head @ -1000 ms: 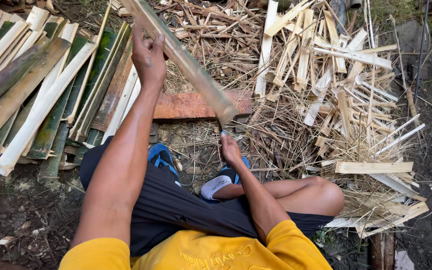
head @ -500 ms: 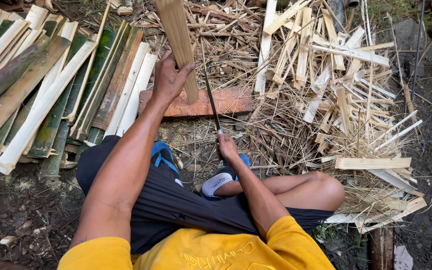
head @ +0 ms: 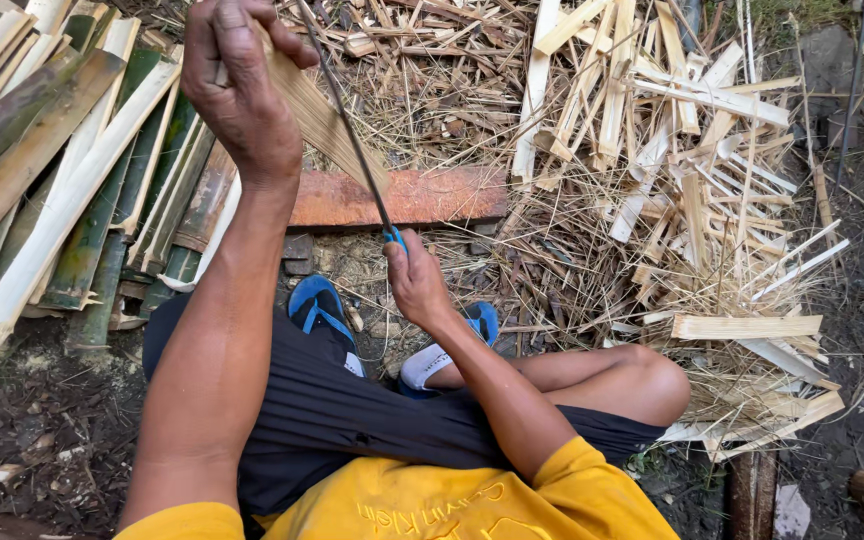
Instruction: The person sits on the ground and uses a knife to split bamboo strips into thinner slivers. They hold a bamboo piece against a brick and repeatedly strike it with the knife to separate the material, then place the finished slivers into a pile.
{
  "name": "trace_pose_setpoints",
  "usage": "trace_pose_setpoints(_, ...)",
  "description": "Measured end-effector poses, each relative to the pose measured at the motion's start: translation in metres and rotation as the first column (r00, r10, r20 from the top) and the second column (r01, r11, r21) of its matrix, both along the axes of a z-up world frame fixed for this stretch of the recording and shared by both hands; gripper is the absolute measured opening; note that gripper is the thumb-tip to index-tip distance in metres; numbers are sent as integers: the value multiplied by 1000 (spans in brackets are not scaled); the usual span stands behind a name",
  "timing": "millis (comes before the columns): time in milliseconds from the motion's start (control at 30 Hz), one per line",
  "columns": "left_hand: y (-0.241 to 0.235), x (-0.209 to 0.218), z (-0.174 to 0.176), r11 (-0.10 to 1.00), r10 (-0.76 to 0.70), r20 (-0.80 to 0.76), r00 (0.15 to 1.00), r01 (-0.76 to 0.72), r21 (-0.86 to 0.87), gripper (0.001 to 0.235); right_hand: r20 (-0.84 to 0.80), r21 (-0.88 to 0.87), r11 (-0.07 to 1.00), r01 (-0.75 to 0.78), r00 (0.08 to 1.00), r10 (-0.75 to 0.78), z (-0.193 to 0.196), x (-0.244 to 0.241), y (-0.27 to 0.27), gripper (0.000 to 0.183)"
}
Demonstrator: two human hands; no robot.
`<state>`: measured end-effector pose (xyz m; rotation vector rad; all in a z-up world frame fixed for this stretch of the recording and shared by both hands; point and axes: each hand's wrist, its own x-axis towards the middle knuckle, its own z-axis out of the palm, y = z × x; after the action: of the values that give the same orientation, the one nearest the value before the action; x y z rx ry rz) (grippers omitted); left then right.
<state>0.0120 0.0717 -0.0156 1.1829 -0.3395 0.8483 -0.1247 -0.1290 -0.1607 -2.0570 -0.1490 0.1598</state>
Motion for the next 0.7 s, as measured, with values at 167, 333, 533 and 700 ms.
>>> trace_pose_setpoints(167, 12, 14, -8, 999, 41, 51, 998, -39, -37, 30, -222, -293, 946, 142, 952, -212, -128, 25, -23, 50)
trace_pose_setpoints(333, 20, 20, -16, 996, 47, 29, 998, -44, -83, 28, -136, -336, 934, 120, 975, -174, -161, 3, -56, 53)
trace_pose_setpoints(533, 33, 17, -8, 949, -306, 35, 951, 303, 85, 43, -365, -151, 973, 173, 905, -217, -91, 7, -43, 55)
trace_pose_setpoints(700, 24, 18, -15, 900, -434, -79, 897, 436, 10, 47, -114, 81, 997, -22, 993, 31, 18, 4, -33, 45)
